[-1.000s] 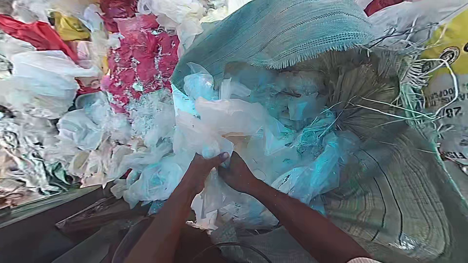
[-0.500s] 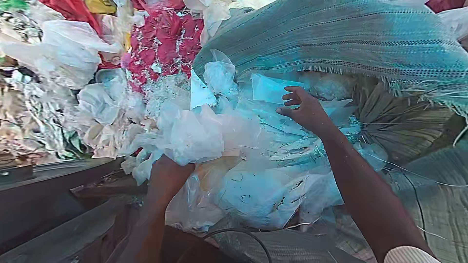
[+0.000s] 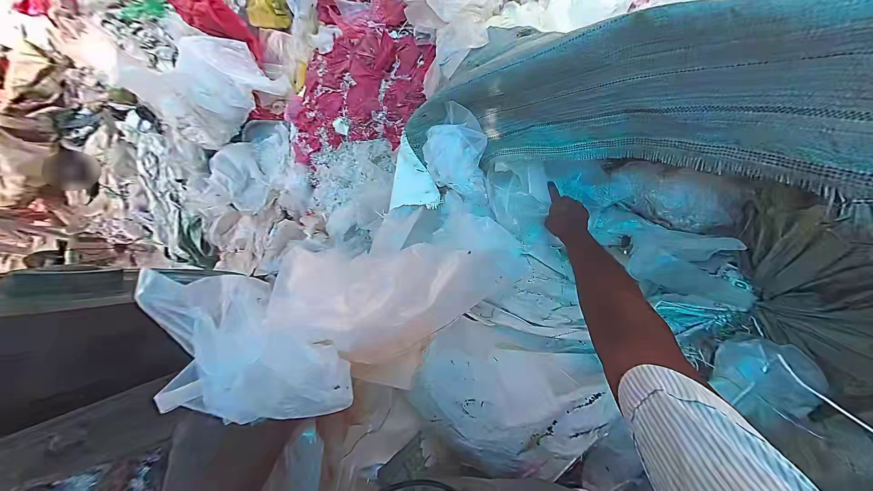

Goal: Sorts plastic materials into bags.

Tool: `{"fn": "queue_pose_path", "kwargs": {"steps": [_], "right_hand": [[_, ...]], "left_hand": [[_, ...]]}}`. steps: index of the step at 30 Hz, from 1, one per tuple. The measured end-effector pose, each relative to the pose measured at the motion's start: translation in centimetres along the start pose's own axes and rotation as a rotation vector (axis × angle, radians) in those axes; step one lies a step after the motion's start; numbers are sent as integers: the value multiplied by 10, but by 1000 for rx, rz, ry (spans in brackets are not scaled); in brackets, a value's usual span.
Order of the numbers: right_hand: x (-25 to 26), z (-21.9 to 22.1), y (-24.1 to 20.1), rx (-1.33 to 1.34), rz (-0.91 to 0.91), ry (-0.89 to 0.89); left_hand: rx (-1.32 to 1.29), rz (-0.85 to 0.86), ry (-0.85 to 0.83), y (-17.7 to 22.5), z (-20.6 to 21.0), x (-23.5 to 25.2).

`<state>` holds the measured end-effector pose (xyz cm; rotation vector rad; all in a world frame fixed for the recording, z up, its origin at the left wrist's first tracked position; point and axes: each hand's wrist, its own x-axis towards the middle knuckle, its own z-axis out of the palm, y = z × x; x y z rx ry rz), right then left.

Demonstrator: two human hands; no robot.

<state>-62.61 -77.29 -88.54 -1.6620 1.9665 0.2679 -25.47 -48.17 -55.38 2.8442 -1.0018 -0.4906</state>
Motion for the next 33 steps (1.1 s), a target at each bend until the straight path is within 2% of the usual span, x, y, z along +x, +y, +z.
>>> {"fn": "queue_pose_path", "kwargs": {"steps": [4,6,8,10,12,16,19,22,24,26,28,29,31,33], "right_hand": [[-12,-29,23,117,67,22],[-33,-53,37,215,87,37],[-69,-78,44,272,22,56],[-113,-86,40,334,-107,66],[-158,-86,22,404,-191,60],[-239,-71,-57,722,-263,162],[-283,-65,-117,848,-302,225],[-310,-66,-153,803,-371,261],[-317,-68,-162,736,-394,294],[-315,-74,-160,682,-361,287],[-314,-83,-159,627,-342,199],[-315,-85,-160,592,-354,146],[-322,-82,-162,630,-433,72],[-335,-68,-160,799,-502,58]], "left_hand": [[53,91,3,-6,4,9],[56,72,-34,20,-1,6],[-12,1,-94,62,-7,4],[-22,96,-45,70,3,16],[44,227,-19,70,17,33],[66,271,-69,92,40,43],[-125,236,-138,107,57,42],[-461,198,-248,115,65,28],[-639,165,-382,117,56,16],[-785,260,-563,106,50,19],[-896,362,-807,90,53,34],[-900,396,-859,88,56,36],[-739,356,-777,99,59,27],[-614,305,-693,104,64,23]]}}
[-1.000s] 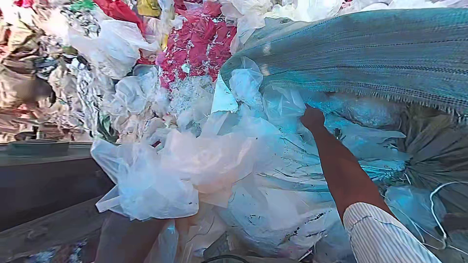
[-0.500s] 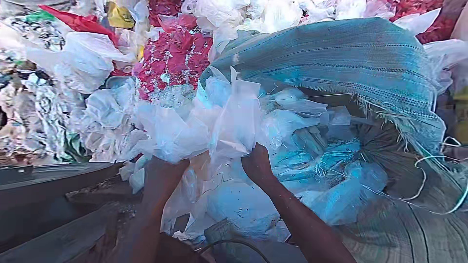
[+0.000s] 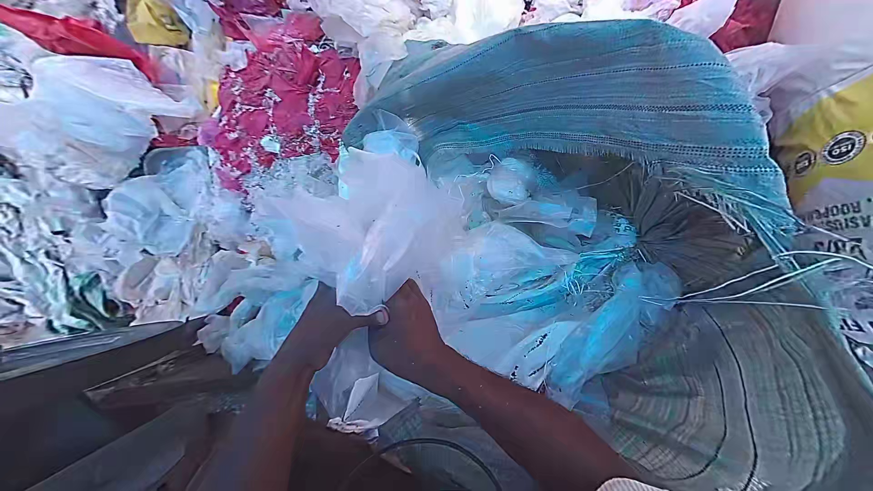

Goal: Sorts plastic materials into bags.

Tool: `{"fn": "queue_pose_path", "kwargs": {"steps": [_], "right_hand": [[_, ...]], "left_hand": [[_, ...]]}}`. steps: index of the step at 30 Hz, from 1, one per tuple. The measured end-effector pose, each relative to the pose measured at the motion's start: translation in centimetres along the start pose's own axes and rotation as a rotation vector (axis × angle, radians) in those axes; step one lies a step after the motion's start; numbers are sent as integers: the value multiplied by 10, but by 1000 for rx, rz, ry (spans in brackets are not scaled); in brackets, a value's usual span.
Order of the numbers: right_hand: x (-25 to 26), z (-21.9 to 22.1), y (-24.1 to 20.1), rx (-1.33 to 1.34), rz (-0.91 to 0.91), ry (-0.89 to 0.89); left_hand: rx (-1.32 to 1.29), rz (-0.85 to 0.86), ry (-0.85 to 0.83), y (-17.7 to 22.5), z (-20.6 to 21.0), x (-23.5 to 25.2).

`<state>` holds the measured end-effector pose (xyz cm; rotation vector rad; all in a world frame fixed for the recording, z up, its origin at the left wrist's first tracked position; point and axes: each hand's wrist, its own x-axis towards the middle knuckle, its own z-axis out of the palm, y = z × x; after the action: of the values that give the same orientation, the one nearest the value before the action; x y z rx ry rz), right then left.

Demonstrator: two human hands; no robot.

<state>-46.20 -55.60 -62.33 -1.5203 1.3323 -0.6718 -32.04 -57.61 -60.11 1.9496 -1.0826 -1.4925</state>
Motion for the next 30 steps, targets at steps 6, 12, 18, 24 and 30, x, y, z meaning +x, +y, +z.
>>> {"fn": "queue_pose_path", "kwargs": {"steps": [6,12,18,24,30], "right_hand": [[-17,-21,27,509,100,-515],[26,-186,84,110,-19,-676],[100,-156,144,-586,-215,-296],[121,-192,142,-858,-222,-223],[85,-377,131,-506,355,394]], "left_hand": [[54,-47,125,-17,-7,12],[184,-120,214,-12,-22,10],[112,-34,205,1,-23,-10],[227,-20,290,4,-38,-16],[292,17,368,-9,-59,-21]]}}
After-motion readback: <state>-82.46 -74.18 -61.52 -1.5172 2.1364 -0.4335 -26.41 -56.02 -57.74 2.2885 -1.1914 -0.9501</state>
